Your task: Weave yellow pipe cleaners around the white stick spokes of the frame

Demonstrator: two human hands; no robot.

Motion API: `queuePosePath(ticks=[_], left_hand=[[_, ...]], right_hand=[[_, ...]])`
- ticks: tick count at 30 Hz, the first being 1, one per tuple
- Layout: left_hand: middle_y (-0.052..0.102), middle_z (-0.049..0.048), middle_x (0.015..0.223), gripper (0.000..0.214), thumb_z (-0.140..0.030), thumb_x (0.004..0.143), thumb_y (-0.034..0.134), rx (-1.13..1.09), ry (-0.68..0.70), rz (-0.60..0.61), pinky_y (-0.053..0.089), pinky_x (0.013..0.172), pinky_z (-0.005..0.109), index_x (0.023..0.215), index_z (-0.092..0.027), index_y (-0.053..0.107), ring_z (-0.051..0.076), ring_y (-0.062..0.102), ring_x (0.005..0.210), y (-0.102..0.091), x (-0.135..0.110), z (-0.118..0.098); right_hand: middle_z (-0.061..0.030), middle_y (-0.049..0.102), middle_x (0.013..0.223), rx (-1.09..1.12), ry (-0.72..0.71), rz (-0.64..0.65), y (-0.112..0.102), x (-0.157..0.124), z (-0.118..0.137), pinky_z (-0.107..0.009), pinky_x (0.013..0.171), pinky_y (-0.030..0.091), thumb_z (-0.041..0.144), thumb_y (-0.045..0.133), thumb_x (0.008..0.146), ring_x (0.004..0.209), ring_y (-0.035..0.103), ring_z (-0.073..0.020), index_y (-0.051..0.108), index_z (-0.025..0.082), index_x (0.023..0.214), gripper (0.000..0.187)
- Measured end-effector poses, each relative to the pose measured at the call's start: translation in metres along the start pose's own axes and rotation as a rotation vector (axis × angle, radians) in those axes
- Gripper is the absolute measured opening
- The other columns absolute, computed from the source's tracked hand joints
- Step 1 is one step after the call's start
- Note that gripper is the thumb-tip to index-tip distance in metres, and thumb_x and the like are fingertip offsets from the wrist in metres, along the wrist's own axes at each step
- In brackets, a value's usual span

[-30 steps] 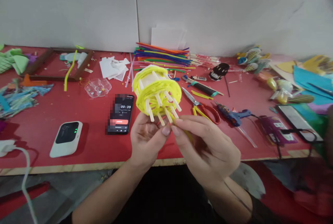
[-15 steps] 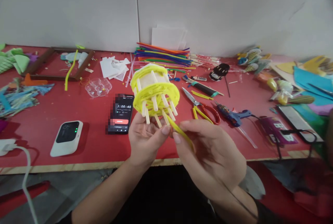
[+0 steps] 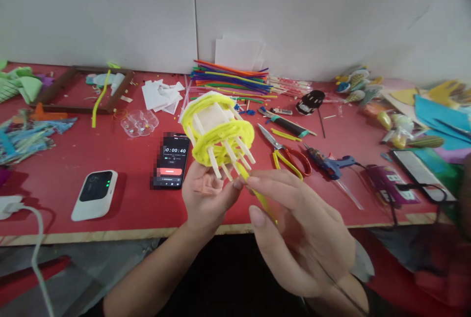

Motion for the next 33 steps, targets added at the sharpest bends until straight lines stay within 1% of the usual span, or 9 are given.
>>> queuePosePath(ticks=[3,6,9,16,20,24,27,30,33], left_hand=[[0.080,0.0075,0.108,0.037,-0.025,0.076,0.086,-0.011,0.001,-0.018,0.064,0.090,0.034,0.111,-0.023,0.071,0.024,0.076,0.103,-0.001,0.001,0.002],[0.080,0.0063,0.108,0.038,-0.021,0.076,0.085,-0.040,0.006,-0.014,0.063,0.091,0.031,0.111,-0.024,0.072,0.022,0.077,0.103,-0.001,0.000,0.005],[0.080,0.0059,0.107,0.039,-0.018,0.076,0.085,-0.051,-0.010,-0.007,0.063,0.089,0.028,0.112,-0.025,0.072,0.020,0.077,0.101,-0.002,-0.001,0.008],[0.080,0.0046,0.104,0.041,-0.014,0.075,0.085,-0.068,-0.018,0.003,0.064,0.088,0.028,0.113,-0.026,0.073,0.019,0.077,0.100,0.000,-0.002,0.007],[0.081,0.0025,0.101,0.043,-0.011,0.070,0.088,-0.086,-0.032,0.014,0.064,0.088,0.029,0.107,-0.026,0.075,0.020,0.078,0.098,0.001,-0.002,0.008],[0.081,0.0030,0.101,0.044,-0.014,0.065,0.091,-0.077,-0.093,0.038,0.065,0.089,0.033,0.104,-0.025,0.076,0.022,0.078,0.098,0.000,0.000,0.012],[0.081,0.0039,0.100,0.039,-0.018,0.068,0.090,-0.083,-0.114,0.064,0.065,0.087,0.031,0.103,-0.024,0.075,0.022,0.078,0.099,-0.001,0.002,0.013],[0.081,0.0039,0.101,0.037,-0.017,0.070,0.088,-0.077,-0.113,0.077,0.064,0.088,0.030,0.103,-0.024,0.074,0.021,0.078,0.099,-0.001,0.003,0.014],[0.080,0.0051,0.107,0.038,-0.016,0.073,0.086,-0.069,-0.096,0.097,0.063,0.090,0.031,0.108,-0.025,0.073,0.021,0.077,0.103,0.001,0.002,0.014]], right_hand=[[-0.0064,0.073,0.117,0.044,0.049,0.068,0.002,0.001,-0.009,-0.031,0.092,0.060,0.006,0.060,0.086,0.108,0.069,-0.0198,0.070,0.018,0.123,0.040],[-0.0034,0.073,0.119,0.196,0.119,0.067,0.002,-0.001,-0.022,-0.029,0.093,0.059,0.008,0.054,0.093,0.109,0.068,-0.0177,0.071,0.024,0.126,0.040],[-0.0034,0.071,0.113,0.335,0.195,0.045,0.004,-0.002,-0.034,-0.030,0.091,0.060,0.012,0.053,0.097,0.105,0.068,-0.0174,0.075,0.027,0.119,0.034],[0.0000,0.076,0.098,0.381,0.290,-0.148,0.005,-0.009,-0.049,-0.028,0.082,0.064,0.009,0.067,0.091,0.091,0.073,-0.0151,0.074,0.030,0.109,0.028],[0.0017,0.074,0.091,0.615,0.370,-0.280,0.015,-0.019,-0.066,-0.023,0.074,0.064,0.013,0.077,0.084,0.082,0.074,-0.0124,0.071,0.026,0.096,0.018],[0.0055,0.069,0.079,0.827,0.488,-0.262,0.033,-0.022,-0.086,-0.018,0.066,0.061,0.025,0.082,0.081,0.067,0.069,-0.0074,0.067,0.025,0.086,0.016],[0.0036,0.070,0.083,0.749,0.451,-0.273,0.030,-0.022,-0.090,-0.020,0.067,0.061,0.026,0.082,0.082,0.071,0.070,-0.0091,0.070,0.025,0.088,0.014],[0.0019,0.072,0.090,0.597,0.369,-0.306,0.022,-0.022,-0.083,-0.019,0.069,0.061,0.019,0.079,0.083,0.078,0.071,-0.0099,0.073,0.026,0.092,0.012],[0.0021,0.073,0.086,0.455,0.322,-0.351,0.015,-0.022,-0.073,-0.019,0.065,0.060,0.013,0.077,0.083,0.074,0.071,-0.0102,0.072,0.025,0.094,0.017]])
Point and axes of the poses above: each hand's wrist, its own x-axis towards the middle knuckle, its own y-axis out of the palm, z = x × y, the point moved 8 cm from there along x, towards the middle knuckle
